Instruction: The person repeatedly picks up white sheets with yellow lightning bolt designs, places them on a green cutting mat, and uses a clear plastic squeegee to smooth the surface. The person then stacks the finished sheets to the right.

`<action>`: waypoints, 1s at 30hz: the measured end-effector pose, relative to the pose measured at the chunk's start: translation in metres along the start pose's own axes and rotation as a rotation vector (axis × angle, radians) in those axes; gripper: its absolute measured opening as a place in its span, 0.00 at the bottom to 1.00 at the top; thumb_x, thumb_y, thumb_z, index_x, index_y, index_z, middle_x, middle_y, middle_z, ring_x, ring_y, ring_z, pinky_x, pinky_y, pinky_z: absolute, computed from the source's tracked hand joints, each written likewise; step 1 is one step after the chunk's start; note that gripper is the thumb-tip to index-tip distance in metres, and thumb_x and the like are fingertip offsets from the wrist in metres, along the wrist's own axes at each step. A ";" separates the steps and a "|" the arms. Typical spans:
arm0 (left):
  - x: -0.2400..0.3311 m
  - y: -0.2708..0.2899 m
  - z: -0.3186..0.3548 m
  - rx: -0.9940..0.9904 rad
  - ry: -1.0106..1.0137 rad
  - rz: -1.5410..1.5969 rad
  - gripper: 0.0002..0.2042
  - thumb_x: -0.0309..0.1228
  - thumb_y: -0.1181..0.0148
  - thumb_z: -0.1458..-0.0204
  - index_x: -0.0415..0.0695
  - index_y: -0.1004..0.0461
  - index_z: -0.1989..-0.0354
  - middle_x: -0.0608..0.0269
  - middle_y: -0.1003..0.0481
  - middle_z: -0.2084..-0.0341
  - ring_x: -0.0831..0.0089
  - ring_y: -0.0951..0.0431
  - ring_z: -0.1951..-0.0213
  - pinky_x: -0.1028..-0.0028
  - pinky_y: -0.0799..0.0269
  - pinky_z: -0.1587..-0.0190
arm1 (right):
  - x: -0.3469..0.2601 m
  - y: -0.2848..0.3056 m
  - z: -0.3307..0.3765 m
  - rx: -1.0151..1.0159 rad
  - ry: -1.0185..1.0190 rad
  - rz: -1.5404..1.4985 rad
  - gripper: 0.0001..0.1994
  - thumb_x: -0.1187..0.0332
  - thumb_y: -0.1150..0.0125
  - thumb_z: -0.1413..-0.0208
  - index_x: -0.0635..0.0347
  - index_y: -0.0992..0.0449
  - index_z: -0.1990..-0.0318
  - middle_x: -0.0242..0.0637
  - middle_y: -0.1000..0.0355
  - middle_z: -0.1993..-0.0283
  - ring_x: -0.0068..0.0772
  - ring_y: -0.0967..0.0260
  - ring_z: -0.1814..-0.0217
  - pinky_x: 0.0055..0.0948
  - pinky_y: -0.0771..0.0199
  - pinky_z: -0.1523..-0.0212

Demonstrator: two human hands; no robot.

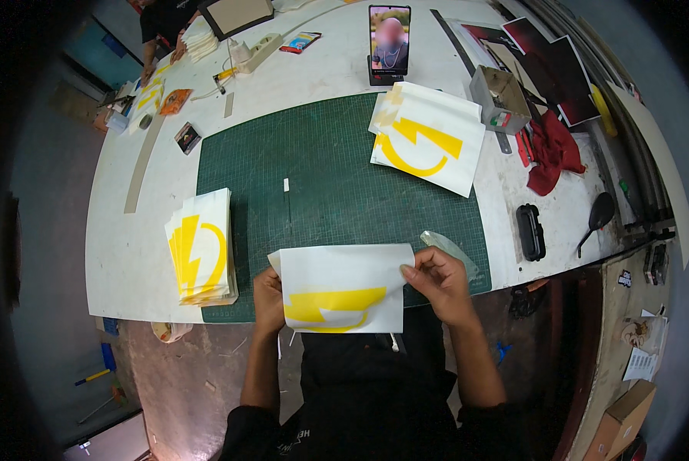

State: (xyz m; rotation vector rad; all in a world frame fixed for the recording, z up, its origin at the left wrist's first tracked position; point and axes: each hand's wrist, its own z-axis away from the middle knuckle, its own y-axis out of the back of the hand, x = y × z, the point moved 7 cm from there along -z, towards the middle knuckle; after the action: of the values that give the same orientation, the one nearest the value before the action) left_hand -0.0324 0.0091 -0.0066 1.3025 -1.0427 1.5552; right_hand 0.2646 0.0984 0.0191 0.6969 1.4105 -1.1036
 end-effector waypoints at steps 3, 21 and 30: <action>0.002 -0.004 -0.001 0.015 0.014 0.037 0.14 0.18 0.27 0.47 0.32 0.18 0.51 0.60 0.15 0.58 0.77 0.16 0.59 0.73 0.20 0.53 | -0.009 -0.018 -0.002 -0.060 -0.058 -0.087 0.05 0.78 0.33 0.34 0.64 0.25 0.57 0.36 0.19 0.58 0.18 0.24 0.57 0.22 0.25 0.54; 0.014 0.020 0.006 0.369 -0.248 -0.278 0.15 0.18 0.31 0.44 0.36 0.27 0.50 0.64 0.20 0.64 0.78 0.21 0.64 0.76 0.25 0.59 | 0.020 -0.012 -0.006 -0.011 -0.166 -0.047 0.06 0.71 0.36 0.31 0.66 0.22 0.55 0.31 0.18 0.63 0.11 0.27 0.64 0.17 0.30 0.62; -0.002 -0.014 0.002 -0.023 0.286 0.083 0.13 0.29 0.33 0.36 0.32 0.18 0.50 0.57 0.14 0.60 0.79 0.17 0.63 0.78 0.22 0.57 | 0.033 -0.020 -0.019 0.077 -0.214 -0.020 0.08 0.69 0.33 0.32 0.67 0.20 0.59 0.31 0.18 0.66 0.10 0.29 0.68 0.15 0.32 0.64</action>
State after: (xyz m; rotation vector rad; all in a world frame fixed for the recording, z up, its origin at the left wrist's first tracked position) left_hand -0.0186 0.0117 -0.0077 0.9958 -0.9385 1.7275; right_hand 0.2335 0.1023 -0.0105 0.6008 1.2006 -1.2161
